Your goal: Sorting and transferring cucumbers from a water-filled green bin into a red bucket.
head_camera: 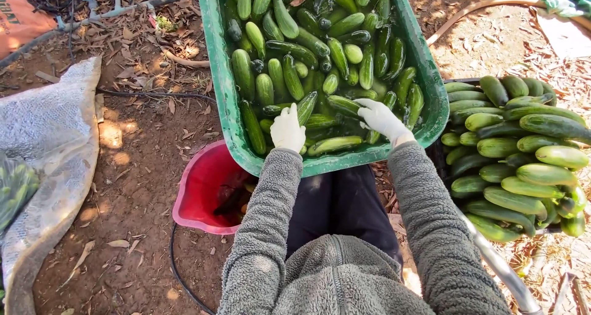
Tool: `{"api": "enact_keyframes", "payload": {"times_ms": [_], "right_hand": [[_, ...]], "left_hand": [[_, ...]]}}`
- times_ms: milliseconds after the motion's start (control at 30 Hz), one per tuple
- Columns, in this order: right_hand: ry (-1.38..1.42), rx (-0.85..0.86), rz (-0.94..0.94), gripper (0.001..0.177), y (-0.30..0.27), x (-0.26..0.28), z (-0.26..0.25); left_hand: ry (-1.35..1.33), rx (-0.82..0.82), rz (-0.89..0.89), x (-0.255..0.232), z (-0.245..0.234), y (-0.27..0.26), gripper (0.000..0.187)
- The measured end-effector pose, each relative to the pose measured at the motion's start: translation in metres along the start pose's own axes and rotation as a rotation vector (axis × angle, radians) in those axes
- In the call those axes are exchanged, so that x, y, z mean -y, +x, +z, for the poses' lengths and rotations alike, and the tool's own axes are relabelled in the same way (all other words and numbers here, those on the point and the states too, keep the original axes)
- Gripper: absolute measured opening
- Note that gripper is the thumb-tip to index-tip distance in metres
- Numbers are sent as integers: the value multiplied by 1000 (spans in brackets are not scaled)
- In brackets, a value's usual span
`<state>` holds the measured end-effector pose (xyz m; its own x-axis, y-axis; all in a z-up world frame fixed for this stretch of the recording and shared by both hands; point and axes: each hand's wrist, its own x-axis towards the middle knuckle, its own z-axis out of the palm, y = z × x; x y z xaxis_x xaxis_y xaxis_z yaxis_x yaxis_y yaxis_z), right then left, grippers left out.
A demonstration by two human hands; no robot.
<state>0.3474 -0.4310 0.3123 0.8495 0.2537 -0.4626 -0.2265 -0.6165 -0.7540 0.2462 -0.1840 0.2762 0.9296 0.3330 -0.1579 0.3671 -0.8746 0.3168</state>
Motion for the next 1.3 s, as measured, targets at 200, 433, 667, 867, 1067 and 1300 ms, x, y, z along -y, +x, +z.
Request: {"api": "enact_keyframes", "payload": {"times_ms": [200, 433, 667, 867, 1067, 1300], "right_hand": [[56, 0, -15, 38, -11, 15, -14], [-423, -200, -100, 29, 57, 17, -1], [-510, -292, -114, 58, 104, 60, 31], [-559, -271, -8, 74, 116, 70, 49], [-598, -172, 89, 54, 154, 33, 51], [-690, 14, 59, 58, 111, 48, 20]], "left_hand": [[48, -107, 90, -13, -6, -3, 74], [94, -118, 108, -14, 3, 0, 74], [114, 28, 108, -11, 0, 3, 74], [114, 77, 117, 7, 28, 27, 77], [101, 23, 155, 11, 28, 32, 71], [137, -8, 136, 11, 49, 49, 62]]}}
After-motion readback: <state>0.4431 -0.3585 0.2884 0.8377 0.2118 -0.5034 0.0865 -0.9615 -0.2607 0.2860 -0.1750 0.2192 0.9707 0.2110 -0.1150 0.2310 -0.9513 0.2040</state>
